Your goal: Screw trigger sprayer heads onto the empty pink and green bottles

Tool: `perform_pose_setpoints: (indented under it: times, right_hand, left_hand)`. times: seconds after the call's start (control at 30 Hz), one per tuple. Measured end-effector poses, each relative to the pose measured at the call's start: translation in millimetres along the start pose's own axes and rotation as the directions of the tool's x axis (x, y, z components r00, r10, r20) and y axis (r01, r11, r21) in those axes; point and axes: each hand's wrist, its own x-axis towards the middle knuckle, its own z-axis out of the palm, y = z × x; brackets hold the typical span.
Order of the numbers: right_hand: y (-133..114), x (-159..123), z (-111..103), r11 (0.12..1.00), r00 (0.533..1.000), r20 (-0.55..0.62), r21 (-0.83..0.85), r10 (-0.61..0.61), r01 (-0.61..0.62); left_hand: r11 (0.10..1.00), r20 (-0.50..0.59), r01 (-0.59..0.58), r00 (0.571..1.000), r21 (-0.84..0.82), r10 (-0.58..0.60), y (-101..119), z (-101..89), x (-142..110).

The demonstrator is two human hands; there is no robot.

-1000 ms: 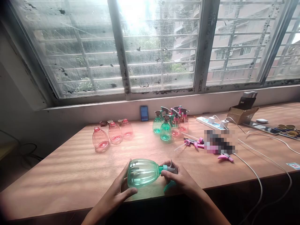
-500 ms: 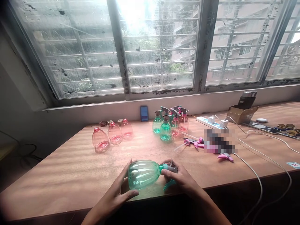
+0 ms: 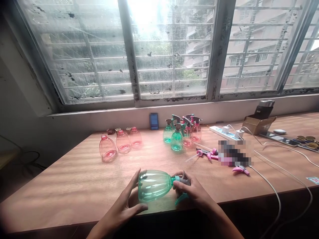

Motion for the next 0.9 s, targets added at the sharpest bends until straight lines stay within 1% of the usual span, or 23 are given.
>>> perform_pose_setpoints:
  times: [0.07, 0.2, 0.33, 0.4, 0.57, 0.63, 0.8, 0.9]
  right_hand:
    - [-0.3, 0.3, 0.2, 1.000, 1.000, -0.004, -0.001, 0.002, -0.002]
    - [-1.1, 0.5, 0.6, 1.000, 1.000, -0.019, 0.000, 0.006, -0.006]
    - [-1.5, 0.3, 0.8, 1.000, 1.000, -0.019, -0.004, 0.005, -0.006]
    - [-1.4, 0.2, 0.6, 1.000, 1.000, -0.009, -0.010, 0.002, -0.002]
    - [-1.1, -0.1, -0.7, 1.000, 1.000, 0.008, -0.016, 0.007, -0.007]
    - [-1.0, 0.2, -1.0, 1.000, 1.000, 0.007, -0.016, 0.011, -0.011]
    - [-0.1, 1.3, -1.2, 1.000, 1.000, 0.003, -0.001, 0.025, -0.025]
    - [0.1, 0.8, -0.8, 1.000, 1.000, -0.002, -0.001, 0.023, -0.023]
  left_hand:
    - [1.000, -0.009, 0.005, 1.000, 0.030, -0.004, 2.5, -1.0, 0.3]
    - [0.999, -0.014, -0.039, 0.999, 0.035, 0.040, 1.6, -0.9, 0.6]
    - [0.994, 0.053, -0.042, 0.997, -0.103, 0.048, -4.2, 1.6, 0.8]
    - [0.991, 0.076, -0.018, 0.997, -0.134, 0.028, -4.8, 2.8, 1.0]
    - [0.992, 0.032, 0.053, 0.998, -0.110, -0.049, -1.5, 3.1, 1.0]
    - [0.995, 0.025, 0.039, 0.999, -0.095, -0.036, -1.4, 2.6, 0.8]
    - [0.995, 0.036, -0.036, 0.999, -0.094, 0.040, -2.8, 3.2, 0.3]
    - [0.996, 0.031, -0.041, 0.999, -0.076, 0.044, -1.9, 4.9, 0.7]
